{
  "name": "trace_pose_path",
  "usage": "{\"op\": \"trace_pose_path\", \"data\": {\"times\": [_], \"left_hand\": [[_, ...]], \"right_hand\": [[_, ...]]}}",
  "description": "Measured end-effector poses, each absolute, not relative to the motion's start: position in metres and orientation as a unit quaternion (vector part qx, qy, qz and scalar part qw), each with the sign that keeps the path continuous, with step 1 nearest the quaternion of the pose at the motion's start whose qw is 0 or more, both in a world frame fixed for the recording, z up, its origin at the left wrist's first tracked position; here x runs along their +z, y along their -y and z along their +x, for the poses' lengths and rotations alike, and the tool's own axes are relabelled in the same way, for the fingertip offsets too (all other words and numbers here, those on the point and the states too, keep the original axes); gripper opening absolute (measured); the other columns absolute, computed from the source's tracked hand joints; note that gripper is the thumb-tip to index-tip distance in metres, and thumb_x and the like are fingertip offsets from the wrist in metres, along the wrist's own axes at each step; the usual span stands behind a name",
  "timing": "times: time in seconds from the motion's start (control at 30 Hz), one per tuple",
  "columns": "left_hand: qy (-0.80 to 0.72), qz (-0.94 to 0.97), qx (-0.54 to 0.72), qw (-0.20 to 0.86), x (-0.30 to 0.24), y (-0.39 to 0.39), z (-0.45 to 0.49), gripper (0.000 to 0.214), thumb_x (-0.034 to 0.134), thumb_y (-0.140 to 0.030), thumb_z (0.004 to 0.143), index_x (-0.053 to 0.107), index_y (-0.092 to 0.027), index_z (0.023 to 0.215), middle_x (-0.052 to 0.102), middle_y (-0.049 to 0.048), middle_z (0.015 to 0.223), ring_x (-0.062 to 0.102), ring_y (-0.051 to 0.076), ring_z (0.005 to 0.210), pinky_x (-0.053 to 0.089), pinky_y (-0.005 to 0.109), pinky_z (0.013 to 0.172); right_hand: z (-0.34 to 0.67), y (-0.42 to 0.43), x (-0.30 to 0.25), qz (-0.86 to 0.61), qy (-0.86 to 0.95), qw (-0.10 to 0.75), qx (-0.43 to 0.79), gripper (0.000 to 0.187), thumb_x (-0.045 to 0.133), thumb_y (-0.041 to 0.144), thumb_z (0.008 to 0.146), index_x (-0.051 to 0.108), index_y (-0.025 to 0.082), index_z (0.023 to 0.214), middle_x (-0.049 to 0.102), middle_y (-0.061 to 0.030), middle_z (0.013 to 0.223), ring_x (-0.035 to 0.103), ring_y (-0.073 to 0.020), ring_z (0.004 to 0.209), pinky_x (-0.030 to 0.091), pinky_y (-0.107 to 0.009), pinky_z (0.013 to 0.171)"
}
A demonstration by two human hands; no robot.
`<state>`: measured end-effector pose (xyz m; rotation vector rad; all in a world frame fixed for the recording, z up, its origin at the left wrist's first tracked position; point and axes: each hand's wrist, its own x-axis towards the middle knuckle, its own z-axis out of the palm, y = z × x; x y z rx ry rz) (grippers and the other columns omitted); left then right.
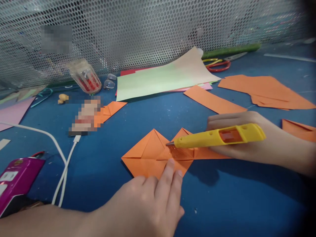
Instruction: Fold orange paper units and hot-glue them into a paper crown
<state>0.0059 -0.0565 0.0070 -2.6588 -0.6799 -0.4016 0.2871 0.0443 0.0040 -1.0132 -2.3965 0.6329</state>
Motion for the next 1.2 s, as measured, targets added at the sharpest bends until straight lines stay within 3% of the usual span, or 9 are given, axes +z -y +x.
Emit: {"op": "trace_pose_path", "data": {"times": [0.17,0.57,1.03,1.2], "left_hand": [[0.242,-0.942,-0.142,0.186,0.007,0.056,0.006,0.052,0.026,-0.01,0.112,0.077,-0.001,0.118,0.079,0.0218,0.116,0.075,0.016,0.055,0.054,0.024,0.043],[0.24,-0.942,-0.142,0.186,0.009,0.057,0.006,0.052,0.026,-0.011,0.113,0.077,0.0,0.118,0.08,0.0226,0.115,0.074,0.016,0.055,0.052,0.024,0.043],[0.242,-0.941,-0.142,0.19,0.008,0.055,0.006,0.051,0.026,-0.01,0.112,0.076,0.0,0.118,0.079,0.0216,0.116,0.077,0.018,0.059,0.055,0.025,0.043],[0.239,-0.943,-0.136,0.189,0.009,0.057,0.006,0.051,0.026,-0.01,0.113,0.076,0.0,0.118,0.079,0.0222,0.116,0.078,0.018,0.061,0.056,0.025,0.045]], "right_hand": [[0.288,-0.044,0.006,-0.337,0.885,0.251,0.2,0.035,0.061,0.033,0.096,0.05,0.024,0.064,0.049,0.0036,0.059,0.045,-0.0109,0.044,0.035,-0.028,0.044],[0.285,-0.045,0.008,-0.301,0.905,0.255,0.163,0.031,0.058,0.032,0.101,0.055,0.024,0.071,0.056,0.0019,0.063,0.052,-0.0119,0.048,0.042,-0.027,0.045],[0.292,-0.044,0.009,-0.254,0.926,0.228,0.162,0.034,0.054,0.044,0.108,0.056,0.026,0.08,0.056,0.0027,0.069,0.054,-0.0109,0.052,0.041,-0.027,0.047],[0.292,-0.042,0.008,-0.312,0.907,0.24,0.151,0.041,0.046,0.053,0.11,0.058,0.026,0.081,0.055,0.0004,0.07,0.053,-0.0136,0.056,0.042,-0.031,0.052]]}}
